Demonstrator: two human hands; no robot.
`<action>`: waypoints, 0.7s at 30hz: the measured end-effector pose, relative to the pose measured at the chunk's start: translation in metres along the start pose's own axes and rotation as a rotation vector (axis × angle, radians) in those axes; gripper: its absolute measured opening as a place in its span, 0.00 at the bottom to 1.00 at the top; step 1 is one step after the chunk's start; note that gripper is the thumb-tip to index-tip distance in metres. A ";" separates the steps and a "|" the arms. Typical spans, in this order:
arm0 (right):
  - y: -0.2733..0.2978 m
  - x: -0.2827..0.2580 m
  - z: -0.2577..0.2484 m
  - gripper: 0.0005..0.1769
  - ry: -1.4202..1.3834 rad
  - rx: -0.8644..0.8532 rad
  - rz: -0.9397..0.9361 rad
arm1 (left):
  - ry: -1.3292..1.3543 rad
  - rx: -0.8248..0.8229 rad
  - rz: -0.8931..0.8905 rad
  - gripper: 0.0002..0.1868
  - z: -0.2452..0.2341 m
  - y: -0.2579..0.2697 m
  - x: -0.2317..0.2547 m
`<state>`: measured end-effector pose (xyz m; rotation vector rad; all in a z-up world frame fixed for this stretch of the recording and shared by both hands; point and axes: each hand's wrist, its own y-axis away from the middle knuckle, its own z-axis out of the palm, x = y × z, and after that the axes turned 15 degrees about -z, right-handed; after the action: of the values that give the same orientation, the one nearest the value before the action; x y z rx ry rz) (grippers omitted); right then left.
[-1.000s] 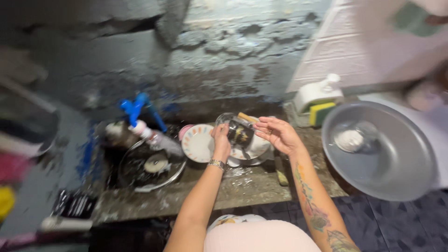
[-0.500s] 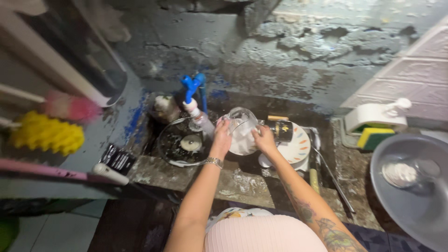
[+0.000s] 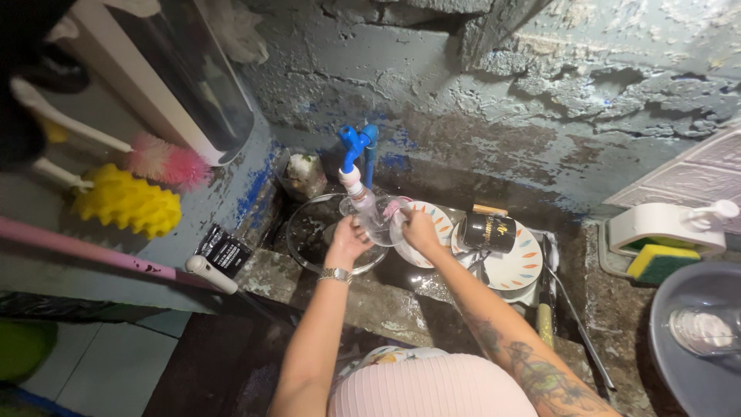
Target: The person washes dishes at a concrete sink, scrubbing a plate, glasses, a mug, and a large glass lid with a sponge under running water, rinsing each item, and placing cleaned items in a basin. They briefly wipe a cutting board and set it aside before returning to wash more dishes.
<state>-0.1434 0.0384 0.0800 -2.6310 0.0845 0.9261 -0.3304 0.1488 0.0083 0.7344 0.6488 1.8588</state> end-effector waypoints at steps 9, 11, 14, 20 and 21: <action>-0.010 -0.057 -0.018 0.24 -0.328 -0.232 0.353 | -1.014 0.678 0.691 0.30 0.005 0.004 -0.016; -0.007 -0.060 -0.023 0.23 -0.352 -0.144 0.160 | -0.930 0.647 0.546 0.28 0.006 0.003 -0.009; -0.002 -0.058 -0.043 0.31 -0.131 0.003 -0.372 | -0.702 0.239 0.208 0.24 0.007 0.002 -0.003; -0.006 -0.037 -0.081 0.40 0.095 -0.259 -0.122 | -0.613 0.000 -0.023 0.25 0.017 -0.009 -0.005; -0.006 -0.032 -0.082 0.40 0.072 -0.205 -0.060 | -0.584 0.006 -0.027 0.30 0.017 -0.012 -0.004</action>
<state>-0.1185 0.0140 0.1610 -2.8382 -0.0759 0.8608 -0.3092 0.1517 0.0104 1.1992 0.2818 1.5080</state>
